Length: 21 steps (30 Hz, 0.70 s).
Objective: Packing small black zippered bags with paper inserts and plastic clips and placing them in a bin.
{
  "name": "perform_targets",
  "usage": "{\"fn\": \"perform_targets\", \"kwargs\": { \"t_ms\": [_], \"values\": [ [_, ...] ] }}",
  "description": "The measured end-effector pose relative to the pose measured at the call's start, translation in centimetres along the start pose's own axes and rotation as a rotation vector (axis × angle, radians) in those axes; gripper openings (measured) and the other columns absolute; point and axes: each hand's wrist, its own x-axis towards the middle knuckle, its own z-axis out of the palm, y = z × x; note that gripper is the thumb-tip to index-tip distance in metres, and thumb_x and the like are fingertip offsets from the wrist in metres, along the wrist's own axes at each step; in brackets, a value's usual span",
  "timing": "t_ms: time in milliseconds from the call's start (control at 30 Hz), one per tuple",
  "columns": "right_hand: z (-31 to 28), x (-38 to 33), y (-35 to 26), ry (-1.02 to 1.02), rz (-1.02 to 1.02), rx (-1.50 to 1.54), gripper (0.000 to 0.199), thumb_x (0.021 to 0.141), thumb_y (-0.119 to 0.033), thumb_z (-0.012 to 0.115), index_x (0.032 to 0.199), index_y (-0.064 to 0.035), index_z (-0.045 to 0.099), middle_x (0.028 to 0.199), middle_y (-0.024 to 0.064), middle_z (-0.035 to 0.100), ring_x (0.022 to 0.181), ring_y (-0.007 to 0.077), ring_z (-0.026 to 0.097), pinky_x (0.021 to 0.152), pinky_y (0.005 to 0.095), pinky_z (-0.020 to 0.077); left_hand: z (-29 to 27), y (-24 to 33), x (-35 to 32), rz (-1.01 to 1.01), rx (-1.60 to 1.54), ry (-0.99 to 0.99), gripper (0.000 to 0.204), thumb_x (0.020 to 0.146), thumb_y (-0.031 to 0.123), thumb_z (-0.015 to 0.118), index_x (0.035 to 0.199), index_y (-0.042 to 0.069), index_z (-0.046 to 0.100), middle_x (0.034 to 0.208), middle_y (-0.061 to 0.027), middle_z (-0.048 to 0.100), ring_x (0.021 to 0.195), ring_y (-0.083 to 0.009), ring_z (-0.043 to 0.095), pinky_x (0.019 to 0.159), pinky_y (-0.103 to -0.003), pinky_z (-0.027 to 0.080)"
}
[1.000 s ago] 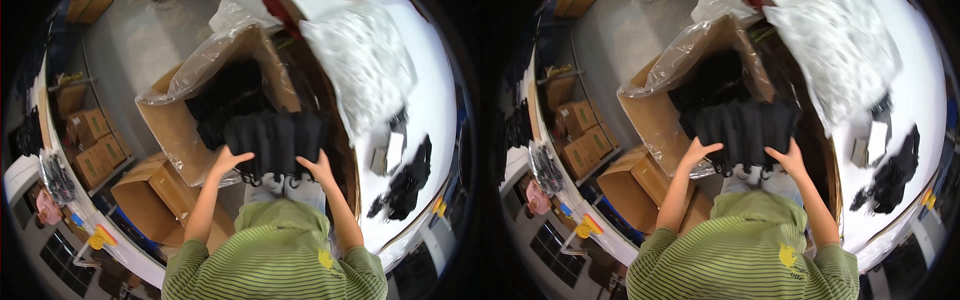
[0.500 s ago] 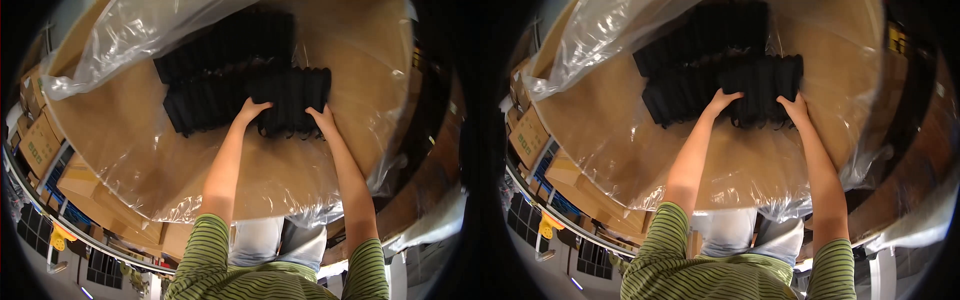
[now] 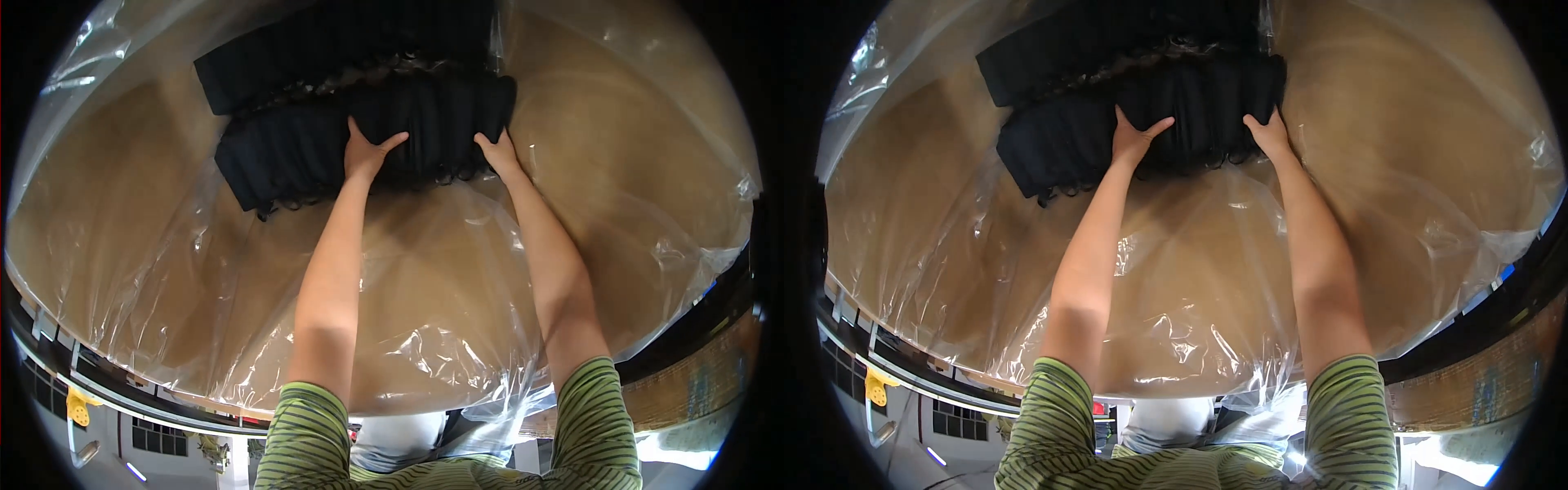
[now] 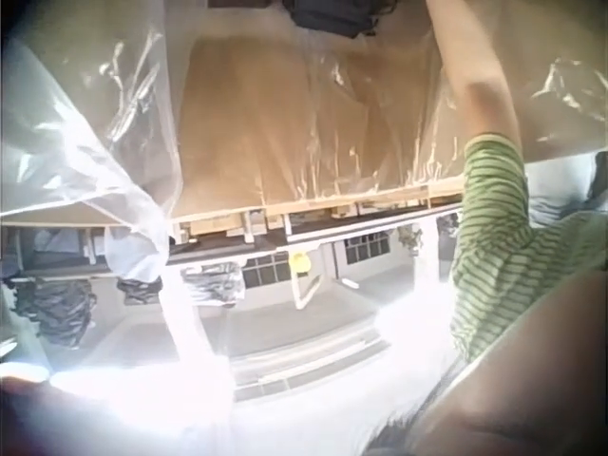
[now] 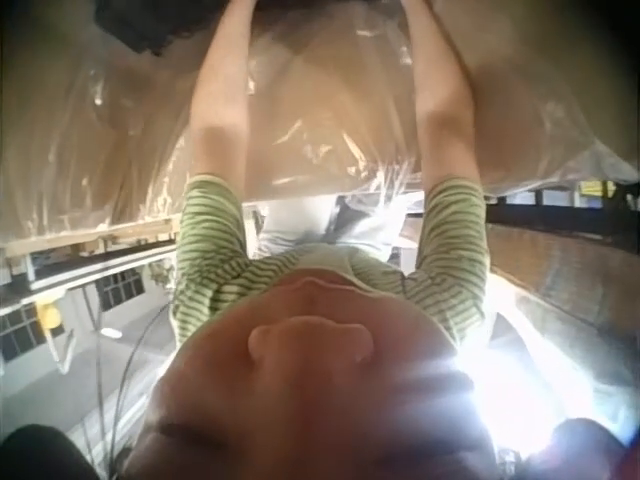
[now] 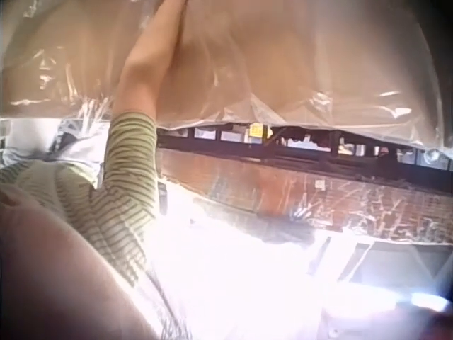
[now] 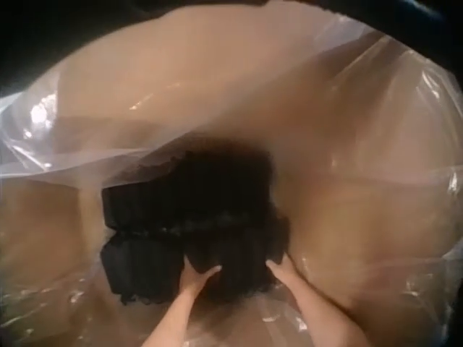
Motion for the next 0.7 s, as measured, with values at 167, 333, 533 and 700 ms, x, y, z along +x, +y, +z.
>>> {"fn": "perform_targets", "kwargs": {
  "t_ms": [167,333,533,700],
  "values": [
    [-1.0,-1.5,0.7,0.121,0.029,-0.205,0.084,0.074,-0.026,0.070,0.139,-0.0015,0.024,0.132,0.0223,0.044,0.120,0.0338,0.045,0.100,0.0360,0.0355,1.0,2.0,-2.0,-0.051,-0.015,0.088,0.099,0.069,0.045,0.075,0.139,-0.002,0.024,0.132,-0.0259,0.043,0.119,-0.0376,0.046,0.099,-0.039,0.038],
    [0.5,-5.9,-3.9,0.314,0.108,-0.229,0.079,0.075,-0.023,0.067,0.139,-0.0033,0.025,0.135,0.0223,0.040,0.123,0.0369,0.041,0.102,0.0391,0.0336,2.6,2.6,-5.5,0.827,0.559,0.319,0.069,0.082,0.048,0.057,0.139,0.018,0.033,0.144,-0.0151,0.030,0.131,-0.0306,0.031,0.105,-0.044,0.027],
    [2.1,-8.0,-6.5,0.348,0.236,-0.148,0.067,0.080,-0.014,0.056,0.139,-0.0048,0.026,0.140,0.0214,0.035,0.127,0.0359,0.036,0.106,0.0400,0.0287,7.2,0.3,-3.2,1.118,1.111,-0.082,0.073,0.081,0.062,0.042,0.144,0.036,0.017,0.152,0.0043,0.011,0.139,-0.0173,0.013,0.112,-0.042,0.013],
    [-0.3,-9.4,-9.7,0.331,0.227,-0.038,0.063,0.079,-0.016,0.055,0.135,0.0022,0.031,0.137,0.0230,0.037,0.127,0.0357,0.036,0.106,0.0395,0.0288,6.5,4.1,-7.6,1.076,0.915,-0.120,0.070,0.082,0.058,0.045,0.143,0.031,0.024,0.152,-0.0003,0.013,0.139,-0.0263,0.011,0.110,-0.054,0.011]
  ]
}}
